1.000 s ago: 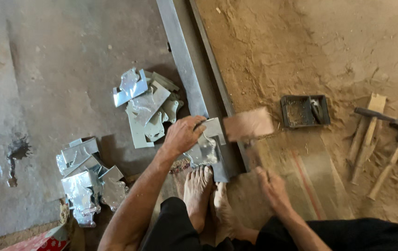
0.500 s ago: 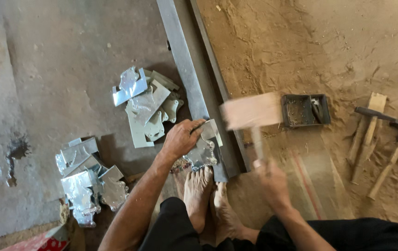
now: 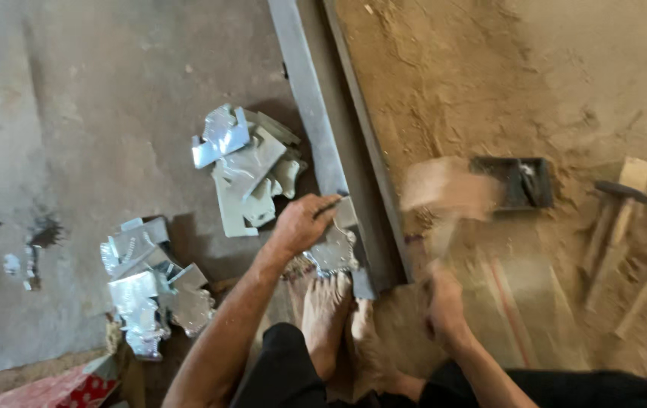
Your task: The person sits on the ground and uses a wooden mallet to hammer flat, decorative metal cutout pieces against a metal angle bar, bending and flattening each piece. They place finished pieces on a growing pile and pick up new pieces one at a time, occasionally turning pieces over by hand.
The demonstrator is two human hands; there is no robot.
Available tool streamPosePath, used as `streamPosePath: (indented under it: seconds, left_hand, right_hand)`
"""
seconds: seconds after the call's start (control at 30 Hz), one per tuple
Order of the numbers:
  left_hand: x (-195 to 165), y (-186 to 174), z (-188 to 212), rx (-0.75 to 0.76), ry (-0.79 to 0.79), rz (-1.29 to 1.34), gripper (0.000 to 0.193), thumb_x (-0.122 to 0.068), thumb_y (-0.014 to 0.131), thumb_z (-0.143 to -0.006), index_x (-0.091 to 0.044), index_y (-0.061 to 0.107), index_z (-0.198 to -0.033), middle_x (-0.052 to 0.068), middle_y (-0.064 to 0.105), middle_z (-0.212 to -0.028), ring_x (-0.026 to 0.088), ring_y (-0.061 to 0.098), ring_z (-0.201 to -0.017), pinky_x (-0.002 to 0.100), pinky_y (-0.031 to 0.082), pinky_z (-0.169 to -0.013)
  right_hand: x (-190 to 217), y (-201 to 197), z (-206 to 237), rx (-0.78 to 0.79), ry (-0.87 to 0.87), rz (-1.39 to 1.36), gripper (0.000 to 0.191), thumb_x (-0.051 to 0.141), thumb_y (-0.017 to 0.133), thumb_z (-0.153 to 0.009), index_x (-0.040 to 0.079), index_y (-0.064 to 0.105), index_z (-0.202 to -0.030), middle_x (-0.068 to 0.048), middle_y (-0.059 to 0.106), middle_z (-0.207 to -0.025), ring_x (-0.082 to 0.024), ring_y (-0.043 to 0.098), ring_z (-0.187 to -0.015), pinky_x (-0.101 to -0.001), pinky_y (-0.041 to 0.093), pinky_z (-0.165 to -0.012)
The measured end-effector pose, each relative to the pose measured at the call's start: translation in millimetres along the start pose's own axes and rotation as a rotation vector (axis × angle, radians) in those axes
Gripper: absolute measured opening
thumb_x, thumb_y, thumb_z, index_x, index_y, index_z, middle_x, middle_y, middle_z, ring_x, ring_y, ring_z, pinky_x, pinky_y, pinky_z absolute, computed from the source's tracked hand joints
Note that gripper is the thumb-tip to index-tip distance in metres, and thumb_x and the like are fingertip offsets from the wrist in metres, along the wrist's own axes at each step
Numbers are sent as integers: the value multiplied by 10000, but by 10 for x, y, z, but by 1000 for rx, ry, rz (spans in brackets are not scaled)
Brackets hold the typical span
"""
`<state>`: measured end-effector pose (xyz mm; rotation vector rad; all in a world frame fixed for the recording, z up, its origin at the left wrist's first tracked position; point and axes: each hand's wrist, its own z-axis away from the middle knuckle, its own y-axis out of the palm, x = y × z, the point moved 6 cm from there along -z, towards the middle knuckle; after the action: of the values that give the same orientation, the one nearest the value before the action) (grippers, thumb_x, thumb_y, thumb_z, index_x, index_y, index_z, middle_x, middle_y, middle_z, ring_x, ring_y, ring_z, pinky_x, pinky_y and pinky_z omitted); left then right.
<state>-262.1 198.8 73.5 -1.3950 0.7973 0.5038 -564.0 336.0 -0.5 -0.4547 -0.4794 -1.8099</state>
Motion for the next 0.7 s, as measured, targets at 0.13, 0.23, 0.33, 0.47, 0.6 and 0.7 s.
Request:
streamPosePath:
  seconds: [0.13,0.23,0.33,0.47,0.6,0.7]
  left_hand:
    - [-29,-353,191,109,-118,117,307,-227,693,-927,-134,746,-1215,122,760,-1133,253,738,-968,375,588,-850]
    - [213,-1056,627,126,-266,-15,326,-249,693,-917,-145,761,-1219,114,787,-1089,232,752,-900,373,603,-842]
    - [917,-1577,1179,345,-761,-243,342,-323,666,-913,-224,739,-1232,86,811,-973,257,763,-755,375,623,-770]
    - [1433,-2105,990,-281,-437,-415,280,-321,741,-927,-92,825,-1064,119,777,-914,199,746,-746,364,545,-674]
    - [2292,-1894,584,-691,-1141,696,405,-426,802,-871,-29,718,-867,59,689,-749,150,556,-545,327,363,-436]
    - [2366,-1788,331,-822,-1282,784,471,-446,827,-841,2,685,-814,113,654,-700,213,525,-491,343,359,-399]
  right_hand:
    - [-28,-1,-76,8,-88,516,417,433,517,-1014,93,589,-785,-33,430,-583,-169,388,-466,-361,311,-402]
    - [-190,89,-239,167,-175,388,472,424,520,-1026,71,510,-713,-19,435,-521,-152,415,-405,-344,344,-377]
    - [-513,63,-444,174,-76,338,469,421,534,-1019,72,462,-714,-16,382,-489,-154,351,-358,-360,293,-345]
    - [-728,19,-714,89,-112,362,380,369,572,-996,75,494,-768,-7,370,-486,-143,345,-342,-353,266,-335]
    - [-803,15,-909,50,-83,282,293,333,617,-985,59,595,-885,29,398,-524,-107,369,-369,-321,253,-354]
    - [-751,-17,-949,-38,-135,396,305,292,665,-973,-13,670,-954,-22,339,-503,-154,332,-359,-359,219,-363]
